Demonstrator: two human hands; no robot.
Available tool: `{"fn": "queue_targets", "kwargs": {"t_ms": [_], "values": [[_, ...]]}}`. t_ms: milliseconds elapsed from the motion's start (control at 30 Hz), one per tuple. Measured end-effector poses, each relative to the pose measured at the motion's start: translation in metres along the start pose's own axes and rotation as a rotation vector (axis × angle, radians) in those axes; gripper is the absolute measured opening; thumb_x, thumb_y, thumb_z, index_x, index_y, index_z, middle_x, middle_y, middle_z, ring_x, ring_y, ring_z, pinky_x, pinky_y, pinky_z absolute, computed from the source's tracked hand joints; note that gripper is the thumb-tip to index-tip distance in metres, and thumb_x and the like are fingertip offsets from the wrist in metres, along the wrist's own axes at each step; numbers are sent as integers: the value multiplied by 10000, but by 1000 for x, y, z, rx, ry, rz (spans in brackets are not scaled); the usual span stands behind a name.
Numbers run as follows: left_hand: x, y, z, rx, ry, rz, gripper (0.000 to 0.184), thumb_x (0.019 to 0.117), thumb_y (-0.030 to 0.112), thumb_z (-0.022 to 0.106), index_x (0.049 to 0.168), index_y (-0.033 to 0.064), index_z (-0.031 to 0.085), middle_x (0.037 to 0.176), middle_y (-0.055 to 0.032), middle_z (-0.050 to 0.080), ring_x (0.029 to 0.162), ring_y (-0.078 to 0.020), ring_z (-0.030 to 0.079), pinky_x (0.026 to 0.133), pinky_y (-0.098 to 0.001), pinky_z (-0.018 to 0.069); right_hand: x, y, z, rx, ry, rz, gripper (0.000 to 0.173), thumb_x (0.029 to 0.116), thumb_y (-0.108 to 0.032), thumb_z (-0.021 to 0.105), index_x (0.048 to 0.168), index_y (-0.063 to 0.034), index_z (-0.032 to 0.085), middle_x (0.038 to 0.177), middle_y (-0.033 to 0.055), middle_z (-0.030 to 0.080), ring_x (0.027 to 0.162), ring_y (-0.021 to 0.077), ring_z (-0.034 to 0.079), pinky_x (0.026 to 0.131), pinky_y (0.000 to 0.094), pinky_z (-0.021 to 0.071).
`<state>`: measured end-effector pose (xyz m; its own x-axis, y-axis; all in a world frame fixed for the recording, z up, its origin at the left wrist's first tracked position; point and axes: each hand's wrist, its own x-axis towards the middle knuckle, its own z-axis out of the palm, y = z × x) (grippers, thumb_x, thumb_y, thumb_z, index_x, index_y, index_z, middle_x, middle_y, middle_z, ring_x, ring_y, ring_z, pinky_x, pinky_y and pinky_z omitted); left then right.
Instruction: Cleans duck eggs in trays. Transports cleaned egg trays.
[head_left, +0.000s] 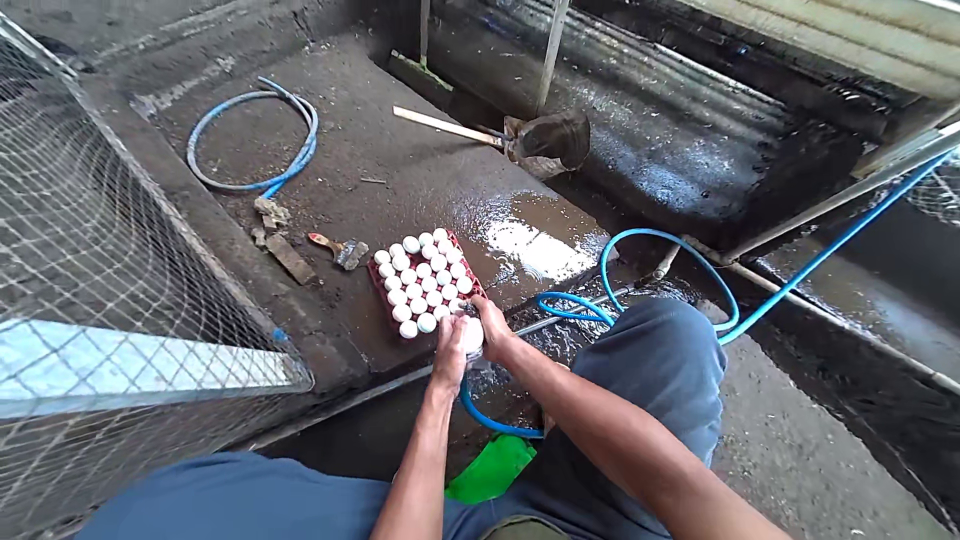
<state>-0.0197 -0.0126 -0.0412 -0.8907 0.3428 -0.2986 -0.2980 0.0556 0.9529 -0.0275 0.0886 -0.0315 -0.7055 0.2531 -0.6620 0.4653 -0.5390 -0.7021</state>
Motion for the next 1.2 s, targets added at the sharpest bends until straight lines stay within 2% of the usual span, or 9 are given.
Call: {"fn": "queue_targets", "kwargs": {"t_ms": [167,267,400,567,633,800,900,1067,1200], "values": [[5,-7,-3,-73,39,114,425,1100,211,278,1327,-47,529,1292,-142,578,1181,-147,560,1038,-337,462,-20,11,4,-318,24,-344,470,1085,-223,260,1320,8,595,1272,208,627,1160,271,607,986,478,487],[1,-3,6,42,106,123,401,1067,201,283,1207,-37,574,1059,-95,607,922,-109,594,798,-297,514,-13,5,4,-306,76,-298,397,1095,-219,368,1371,11,536,1282,221,623,1199,294,593,1029,493,464],[-1,-3,11,45,184,151,429,1103,143,260,1340,-140,480,1284,-235,575,1181,-182,564,1062,-334,443,-29,14,11,-360,64,-365,415,1071,-197,356,1377,17,540,1305,230,625,1228,302,599,1043,502,470],[-4,1,8,-73,79,24,492,1051,248,136,1091,48,585,750,14,588,486,-41,456,423,-205,396,6,7,-2,-227,38,-133,362,1094,-249,403,1298,-4,575,1196,204,641,1100,284,622,955,489,502],[-6,1,9,-120,25,12,466,1011,222,159,1185,33,547,767,16,577,451,-37,417,392,-194,350,11,8,-4,-104,32,-23,421,1109,-304,350,1263,3,594,1174,195,631,1071,278,621,926,481,510],[6,0,4,-67,162,9,368,1096,268,426,1208,-17,631,1059,-93,664,915,-107,627,831,-307,527,-21,8,9,-265,47,-290,482,1114,-260,226,1353,15,542,1283,222,604,1157,290,602,981,481,489],[4,3,5,-39,100,35,455,1124,200,266,1402,-77,497,1387,-203,559,1270,-183,538,1114,-344,404,-34,23,11,-340,24,-592,454,1060,-170,302,1357,72,547,1396,244,556,1312,279,537,1114,441,425],[-6,18,16,15,67,-43,554,1119,399,191,1459,62,469,1309,-111,590,1087,-124,615,849,-296,541,-12,2,-1,-268,154,-378,423,1071,-212,396,1426,2,482,1360,240,564,1248,310,559,1046,492,456],[-2,15,17,-103,126,7,597,1121,357,147,1372,-54,500,1350,-176,562,1227,-171,546,1069,-356,435,-28,20,7,-305,57,-464,481,995,-182,528,1425,30,490,1384,234,559,1296,292,544,1089,464,452]]}}
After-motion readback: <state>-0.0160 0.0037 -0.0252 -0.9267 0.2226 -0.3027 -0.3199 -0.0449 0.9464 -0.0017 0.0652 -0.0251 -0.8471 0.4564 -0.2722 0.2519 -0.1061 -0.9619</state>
